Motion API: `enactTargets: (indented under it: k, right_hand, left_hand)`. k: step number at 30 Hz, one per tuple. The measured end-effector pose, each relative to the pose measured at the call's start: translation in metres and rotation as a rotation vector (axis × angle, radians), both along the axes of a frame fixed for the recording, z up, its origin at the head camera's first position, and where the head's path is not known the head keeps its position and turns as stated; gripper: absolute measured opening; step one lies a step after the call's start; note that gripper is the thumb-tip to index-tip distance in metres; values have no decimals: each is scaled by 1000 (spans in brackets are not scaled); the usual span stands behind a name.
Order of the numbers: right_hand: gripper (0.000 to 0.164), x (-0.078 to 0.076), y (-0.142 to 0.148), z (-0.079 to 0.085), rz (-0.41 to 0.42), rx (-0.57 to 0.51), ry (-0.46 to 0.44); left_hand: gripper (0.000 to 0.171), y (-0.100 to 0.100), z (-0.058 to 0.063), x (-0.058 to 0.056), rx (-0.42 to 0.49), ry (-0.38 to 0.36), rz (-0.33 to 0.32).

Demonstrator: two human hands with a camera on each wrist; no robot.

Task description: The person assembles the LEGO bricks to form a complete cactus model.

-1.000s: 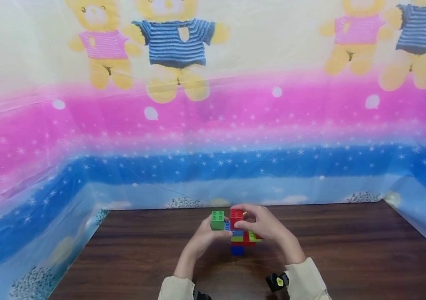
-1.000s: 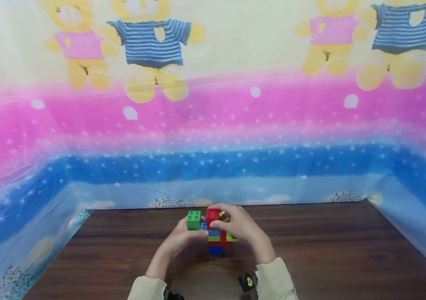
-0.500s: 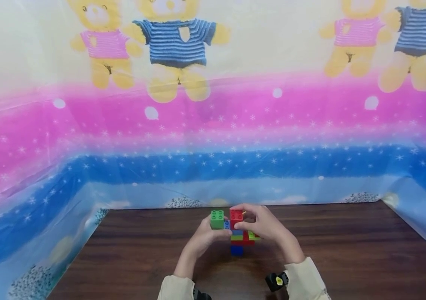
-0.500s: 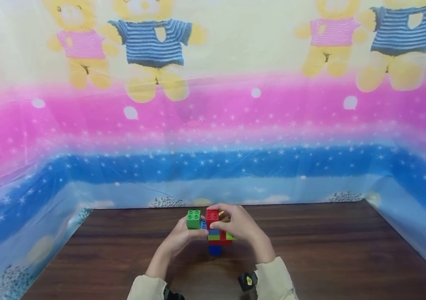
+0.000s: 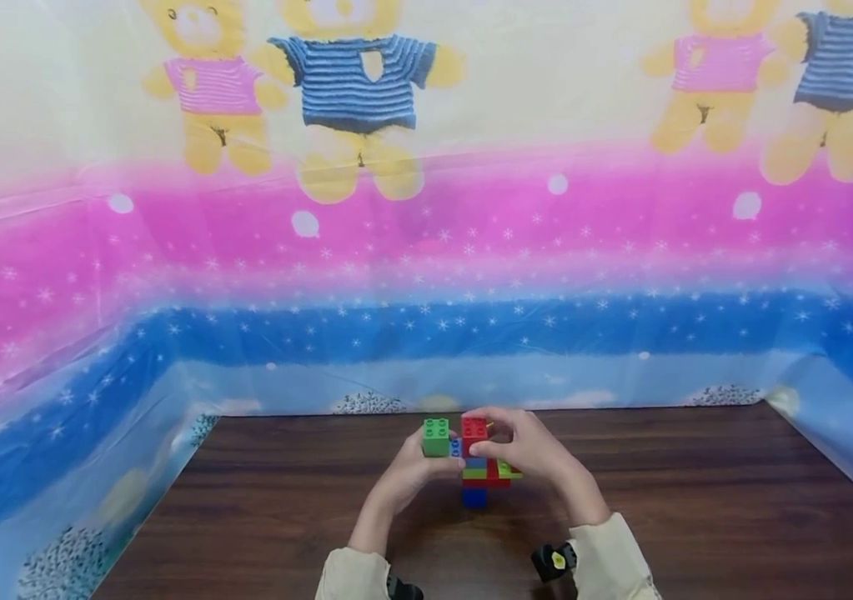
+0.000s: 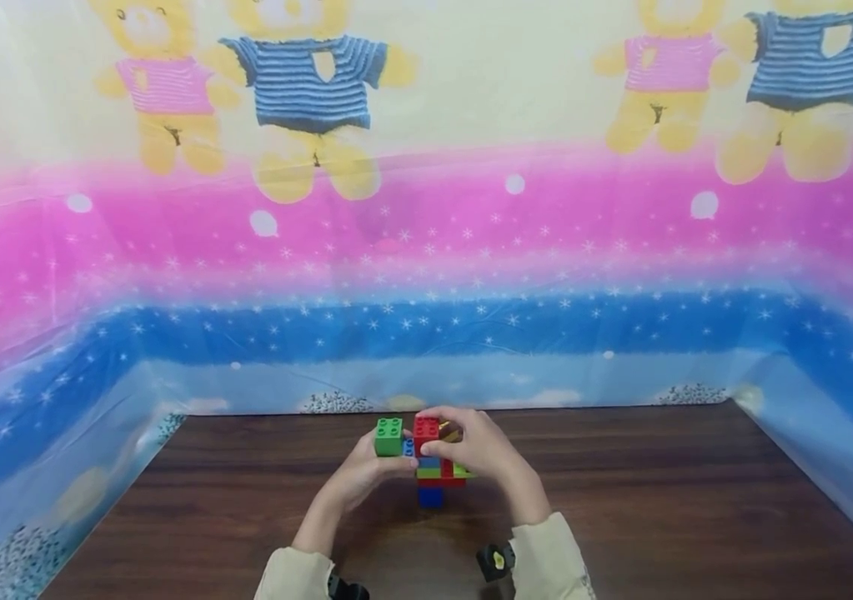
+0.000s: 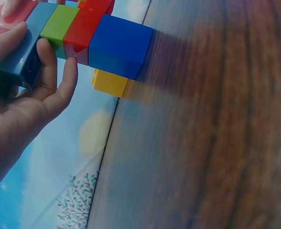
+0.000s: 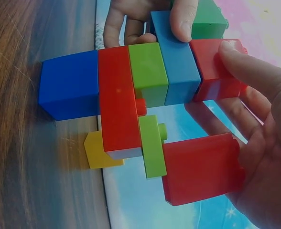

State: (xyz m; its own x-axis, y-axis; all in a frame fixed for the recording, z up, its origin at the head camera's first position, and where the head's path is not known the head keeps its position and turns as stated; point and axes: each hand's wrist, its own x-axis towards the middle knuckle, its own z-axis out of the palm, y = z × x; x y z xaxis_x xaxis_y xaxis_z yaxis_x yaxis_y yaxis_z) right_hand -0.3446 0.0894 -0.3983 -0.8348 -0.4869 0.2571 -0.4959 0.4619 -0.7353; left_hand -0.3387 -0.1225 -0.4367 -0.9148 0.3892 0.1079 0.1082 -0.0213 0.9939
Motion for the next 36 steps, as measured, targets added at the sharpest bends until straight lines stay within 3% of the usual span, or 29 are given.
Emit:
enactTargets:
  k: [7,13,20,29,36]
  right_hand:
    - [45,-3,0,0,8,-15,4]
    - [44,1,-1,2,-36,1,-24]
    - [42,1,-2,7,-73,43,-45]
    - [43,2,-1,8,-56,17,-77]
    - [42,0,-5,10,-69,24,-67]
  left_hand:
    - [53,-1,-4,-2,8,-1,9]
    - [53,2,-8,-2,17,-17,4]
    - [52,3,-6,-2,29,-35,2]
    - [55,3,-3,-2,28,-52,-34]
    - [56,-1,-2,-2,23,-52,-27]
